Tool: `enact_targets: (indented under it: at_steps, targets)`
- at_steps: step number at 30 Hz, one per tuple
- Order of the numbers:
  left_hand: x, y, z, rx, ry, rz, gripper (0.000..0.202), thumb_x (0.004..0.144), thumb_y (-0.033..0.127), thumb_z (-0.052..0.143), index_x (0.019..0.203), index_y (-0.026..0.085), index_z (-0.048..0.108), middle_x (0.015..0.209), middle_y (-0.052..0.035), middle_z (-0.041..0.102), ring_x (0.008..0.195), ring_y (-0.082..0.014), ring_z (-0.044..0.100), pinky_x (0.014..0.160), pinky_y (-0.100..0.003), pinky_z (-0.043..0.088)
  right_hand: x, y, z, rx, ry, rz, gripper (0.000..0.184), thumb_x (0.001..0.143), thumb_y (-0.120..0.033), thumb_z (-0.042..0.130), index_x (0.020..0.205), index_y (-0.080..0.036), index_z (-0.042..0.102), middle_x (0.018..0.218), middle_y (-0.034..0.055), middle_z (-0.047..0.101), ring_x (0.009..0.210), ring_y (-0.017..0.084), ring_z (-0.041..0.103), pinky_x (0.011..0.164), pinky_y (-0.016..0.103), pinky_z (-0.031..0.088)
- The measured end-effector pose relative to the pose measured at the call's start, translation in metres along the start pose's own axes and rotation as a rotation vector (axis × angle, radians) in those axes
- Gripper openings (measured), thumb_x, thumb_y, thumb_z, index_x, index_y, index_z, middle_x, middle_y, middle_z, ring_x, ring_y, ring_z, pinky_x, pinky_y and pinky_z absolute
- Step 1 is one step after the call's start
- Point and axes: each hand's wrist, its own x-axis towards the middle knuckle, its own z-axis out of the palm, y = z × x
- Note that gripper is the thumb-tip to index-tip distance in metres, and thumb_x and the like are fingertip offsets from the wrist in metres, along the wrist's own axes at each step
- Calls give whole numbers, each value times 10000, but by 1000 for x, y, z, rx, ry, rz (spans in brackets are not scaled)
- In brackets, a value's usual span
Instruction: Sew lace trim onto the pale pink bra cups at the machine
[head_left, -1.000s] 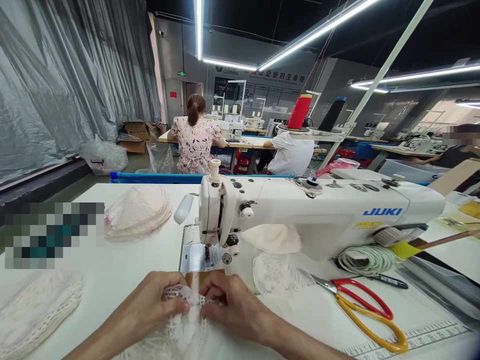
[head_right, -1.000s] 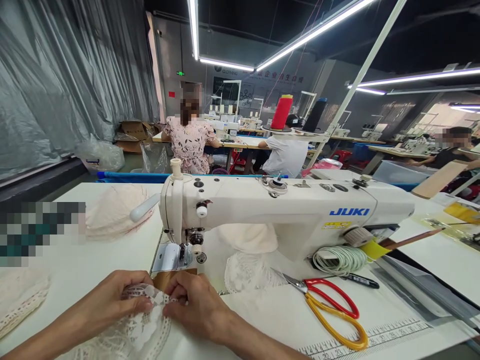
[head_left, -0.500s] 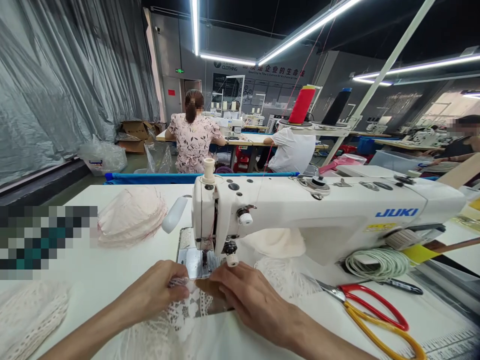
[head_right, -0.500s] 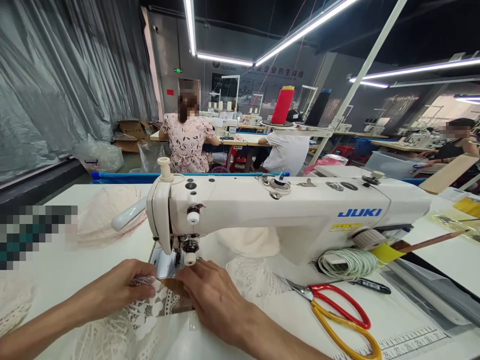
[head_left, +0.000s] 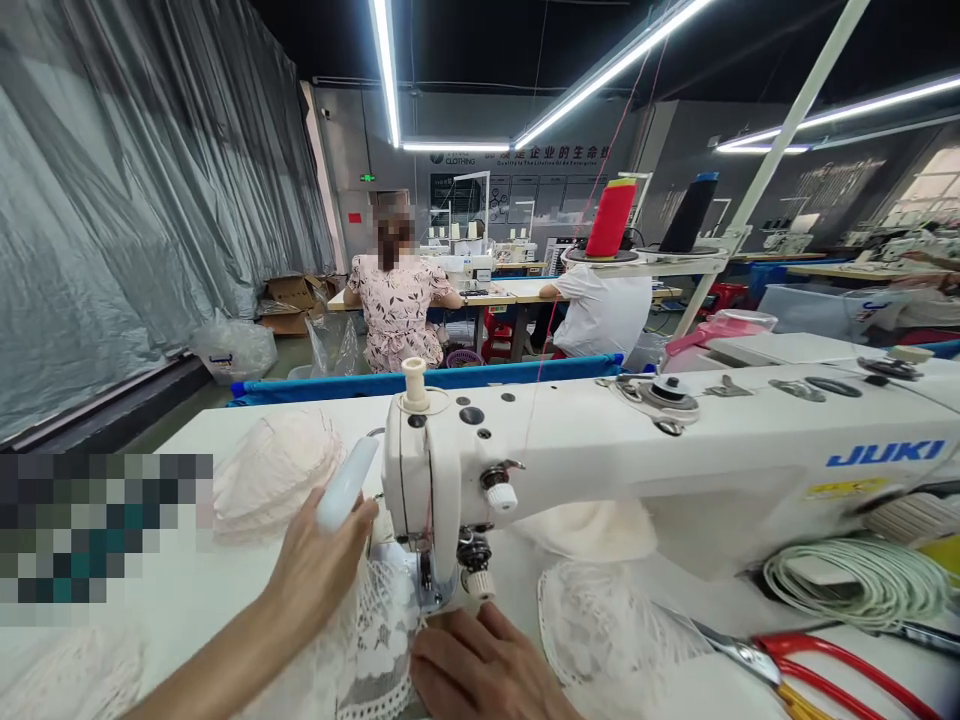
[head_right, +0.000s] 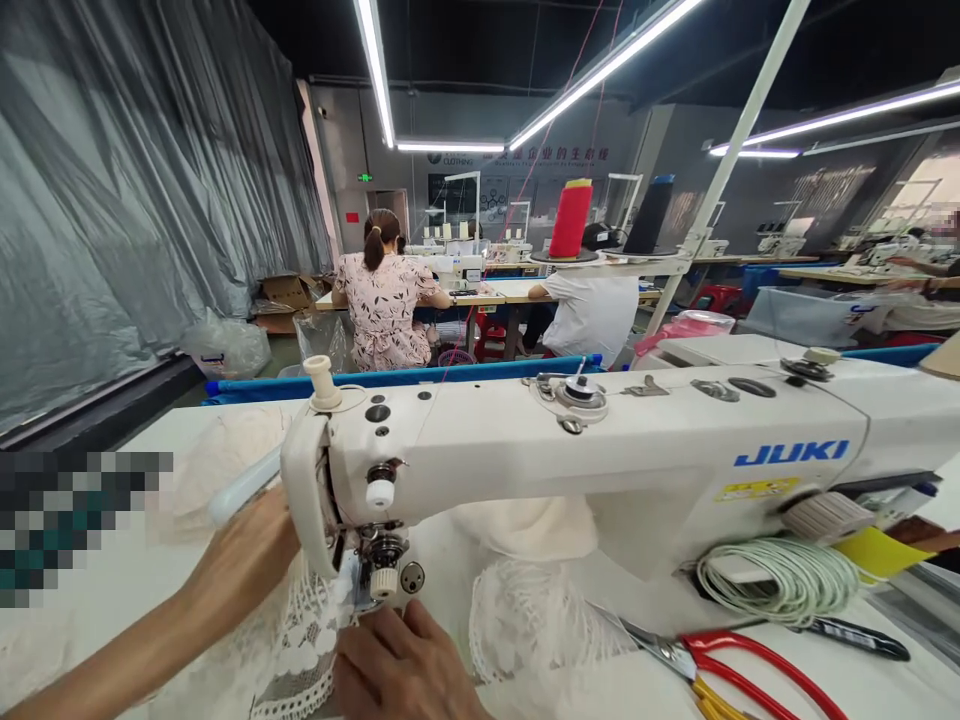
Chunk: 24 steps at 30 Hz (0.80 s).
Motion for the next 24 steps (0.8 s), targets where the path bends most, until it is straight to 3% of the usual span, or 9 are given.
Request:
enact_targets:
  at_steps: [1, 3, 6, 9, 13, 19, 24]
  targets:
    - [-11, 3, 4, 13, 15, 30, 207, 859, 195, 387, 791, 207, 582, 812, -37, 603, 698, -196, 541, 605, -288, 377, -1, 0, 2, 1, 4, 6, 128, 896, -85, 486, 838, -161, 571, 750, -14, 628, 650, 115, 539, 545, 265, 311]
    - [-33, 9, 15, 87, 66, 241, 226, 870, 146, 377, 813, 216, 584, 869, -40, 612, 730, -195, 552, 646, -305, 389, -2, 1, 3, 2, -22, 12, 113, 896, -99, 495, 849, -173, 567, 765, -15, 632, 670, 114, 546, 541, 264, 310]
    - [-54, 12, 32, 170, 70, 436, 248, 874, 92, 379, 841, 225, 585, 823, -20, 617, 735, -181, 574, 678, -304, 395, -1, 5, -9, 46, -107, 5, 124, 913, -116, 470, 883, -175, 575, 846, -4, 653, 706, 123, 550, 554, 273, 326]
    - [-60, 11, 42, 228, 131, 442, 198, 895, 146, 410, 882, 229, 590, 839, -15, 634, 738, -174, 590, 703, -304, 389, 5, 13, -33, 150, -233, 64, 187, 955, -155, 393, 978, -167, 579, 959, 23, 660, 751, 135, 549, 655, 294, 366]
    - [-58, 9, 41, 255, 197, 415, 189, 919, 226, 412, 927, 247, 600, 889, 8, 657, 789, -159, 609, 786, -319, 341, 10, 20, -52, 204, -331, 111, 235, 968, -141, 356, 1003, -187, 584, 1003, 22, 653, 771, 133, 532, 691, 305, 348]
    - [-59, 9, 39, 315, 169, 449, 159, 902, 221, 459, 979, 246, 596, 919, 39, 666, 803, -134, 619, 802, -310, 313, 2, 16, -43, 160, -364, 30, 185, 967, -173, 411, 982, -196, 594, 964, 17, 634, 818, 128, 528, 687, 296, 342]
    - [-61, 5, 49, 360, 242, 462, 284, 978, 245, 309, 1002, 234, 591, 936, 3, 677, 820, -146, 628, 820, -348, 310, 2, 16, -42, 159, -339, 18, 194, 969, -169, 404, 971, -180, 598, 1011, 33, 637, 865, 135, 539, 681, 285, 355]
